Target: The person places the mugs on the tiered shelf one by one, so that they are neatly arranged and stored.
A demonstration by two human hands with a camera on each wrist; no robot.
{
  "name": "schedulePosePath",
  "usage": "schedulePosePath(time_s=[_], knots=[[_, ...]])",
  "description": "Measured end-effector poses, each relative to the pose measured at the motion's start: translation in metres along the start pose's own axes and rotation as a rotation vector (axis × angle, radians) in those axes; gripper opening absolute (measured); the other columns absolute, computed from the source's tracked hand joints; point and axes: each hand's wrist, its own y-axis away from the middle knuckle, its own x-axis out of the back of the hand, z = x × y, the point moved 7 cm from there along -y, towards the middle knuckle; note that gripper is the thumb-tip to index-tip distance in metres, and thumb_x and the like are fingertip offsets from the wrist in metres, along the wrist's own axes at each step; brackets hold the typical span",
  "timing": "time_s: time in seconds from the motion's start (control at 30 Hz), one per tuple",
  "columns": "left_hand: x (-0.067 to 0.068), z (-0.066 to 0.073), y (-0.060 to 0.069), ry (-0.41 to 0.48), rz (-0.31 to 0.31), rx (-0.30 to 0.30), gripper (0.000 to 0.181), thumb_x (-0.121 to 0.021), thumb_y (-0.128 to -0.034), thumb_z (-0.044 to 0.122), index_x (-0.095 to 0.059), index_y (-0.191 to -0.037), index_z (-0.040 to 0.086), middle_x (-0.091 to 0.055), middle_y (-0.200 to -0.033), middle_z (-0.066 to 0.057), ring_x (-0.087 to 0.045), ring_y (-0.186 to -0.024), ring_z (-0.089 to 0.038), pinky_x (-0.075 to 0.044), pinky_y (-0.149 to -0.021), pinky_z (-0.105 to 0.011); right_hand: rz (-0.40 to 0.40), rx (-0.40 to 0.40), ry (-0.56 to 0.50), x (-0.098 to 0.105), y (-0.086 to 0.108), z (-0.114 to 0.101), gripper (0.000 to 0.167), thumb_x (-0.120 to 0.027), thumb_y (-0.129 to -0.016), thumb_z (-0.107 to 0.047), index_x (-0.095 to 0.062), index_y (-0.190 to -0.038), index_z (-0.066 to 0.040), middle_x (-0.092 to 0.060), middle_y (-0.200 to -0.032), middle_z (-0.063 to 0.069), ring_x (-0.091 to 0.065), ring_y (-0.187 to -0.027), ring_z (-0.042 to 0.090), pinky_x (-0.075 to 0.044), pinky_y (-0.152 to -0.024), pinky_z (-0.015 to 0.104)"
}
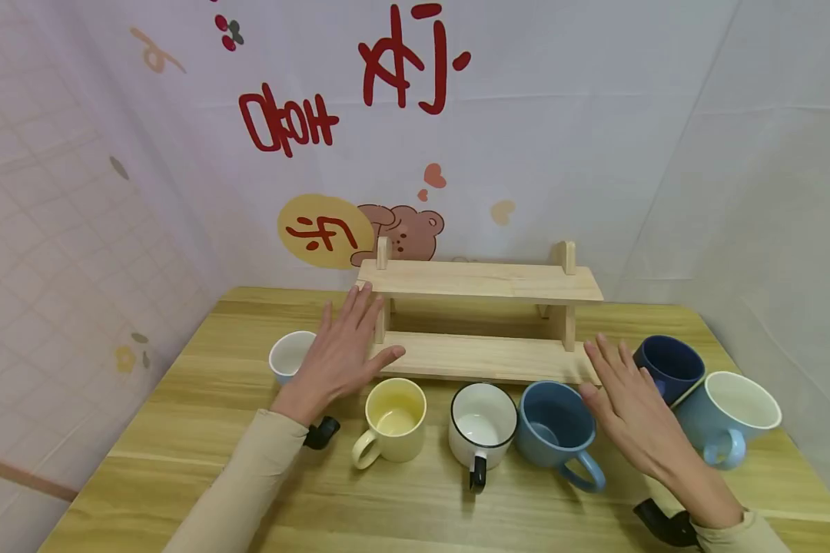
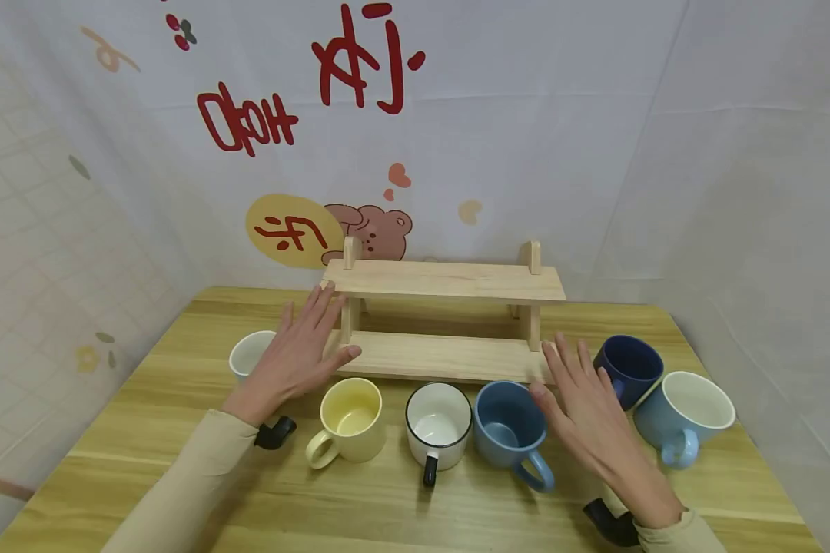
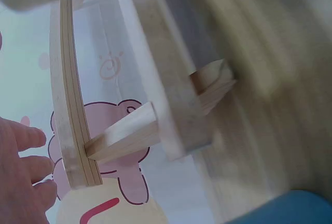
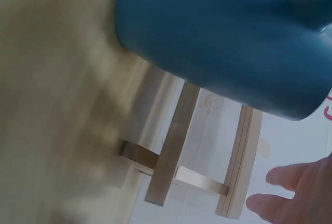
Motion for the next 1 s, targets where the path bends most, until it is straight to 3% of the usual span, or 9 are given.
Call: schedulePosePath(time_s=[0.17, 0.33, 0.4, 0.5, 0.63, 0.77, 0.87, 1.0], knots=[[0.001, 0.002, -0.020, 0.003, -0.012, -0.005, 0.097, -0.039, -0.0997, 0.074, -0.022, -0.165, 0.005, -0.006, -0.173, -0.015, -0.002, -0.160, -0.031, 0.000, -0.125, -0.062, 0.010, -0.066, -0.102, 0.005, 0.018, 0.007, 0.059, -0.046, -0.112, -0.028, -0.027, -0.165, -0.013, -0.025, -0.168, 0.022, -0.016, -0.155, 0.047, -0.012, -0.125, 0.058], [-0.002, 0.002, -0.031, 0.000, -0.045, -0.002, 0.096, -0.041, -0.1012, 0.071, -0.023, -0.164, 0.001, -0.010, -0.172, -0.017, -0.004, -0.159, -0.033, -0.001, -0.125, -0.061, -0.002, -0.145, -0.117, 0.010, 0.032, 0.013, 0.049, -0.048, -0.111, -0.027, -0.044, -0.157, -0.009, -0.044, -0.156, 0.027, -0.045, -0.137, 0.053, -0.040, -0.107, 0.064], [-0.004, 0.001, -0.033, -0.003, -0.063, 0.003, 0.095, -0.040, -0.1016, 0.071, -0.023, -0.164, 0.001, -0.010, -0.172, -0.018, -0.004, -0.159, -0.034, -0.001, -0.126, -0.059, -0.017, -0.169, -0.133, 0.011, 0.036, 0.015, 0.044, -0.048, -0.111, -0.026, -0.051, -0.152, -0.009, -0.053, -0.149, 0.025, -0.056, -0.128, 0.049, -0.049, -0.094, 0.063], [-0.006, 0.000, -0.035, 0.002, -0.079, 0.004, 0.094, -0.039, -0.1022, 0.070, -0.023, -0.164, 0.001, -0.011, -0.172, -0.017, -0.005, -0.159, -0.034, -0.001, -0.126, -0.057, -0.058, -0.213, -0.165, 0.010, 0.043, 0.019, 0.038, -0.046, -0.112, -0.027, -0.059, -0.145, -0.012, -0.063, -0.140, 0.018, -0.064, -0.119, 0.038, -0.057, -0.086, 0.046], [-0.004, -0.002, -0.034, 0.024, -0.063, -0.006, 0.092, -0.041, -0.1029, 0.068, -0.026, -0.163, 0.001, -0.015, -0.172, -0.018, -0.008, -0.159, -0.034, -0.003, -0.127, -0.056, -0.167, -0.260, -0.275, 0.000, 0.049, 0.025, 0.035, -0.045, -0.113, -0.027, -0.067, -0.135, -0.012, -0.070, -0.131, 0.007, -0.064, -0.117, 0.013, -0.055, -0.085, 0.025], [-0.004, -0.002, -0.034, 0.035, -0.044, -0.015, 0.091, -0.042, -0.1029, 0.067, -0.028, -0.162, 0.000, -0.017, -0.171, -0.019, -0.010, -0.159, -0.035, -0.006, -0.127, -0.056, -0.309, -0.194, -0.426, -0.014, 0.054, 0.027, 0.033, -0.045, -0.113, -0.019, -0.071, -0.128, -0.005, -0.074, -0.123, 0.003, -0.059, -0.114, -0.004, -0.054, -0.086, 0.020], [-0.004, -0.002, -0.035, 0.044, -0.037, -0.013, 0.090, -0.044, -0.1031, 0.066, -0.029, -0.162, -0.001, -0.018, -0.171, -0.019, -0.011, -0.158, -0.036, -0.007, -0.127, -0.054, -0.392, -0.115, -0.518, -0.022, 0.056, 0.023, 0.032, -0.044, -0.112, -0.013, -0.073, -0.124, -0.006, -0.075, -0.117, 0.000, -0.061, -0.110, -0.003, -0.054, -0.086, 0.020], [-0.004, -0.001, -0.035, 0.062, -0.040, -0.009, 0.089, -0.046, -0.1034, 0.064, -0.029, -0.161, -0.002, -0.017, -0.171, -0.019, -0.010, -0.158, -0.036, -0.006, -0.128, -0.052, -0.442, -0.076, -0.627, -0.029, 0.055, 0.017, 0.032, -0.044, -0.112, -0.011, -0.075, -0.120, -0.011, -0.076, -0.112, -0.001, -0.064, -0.101, 0.003, -0.052, -0.082, 0.021]])
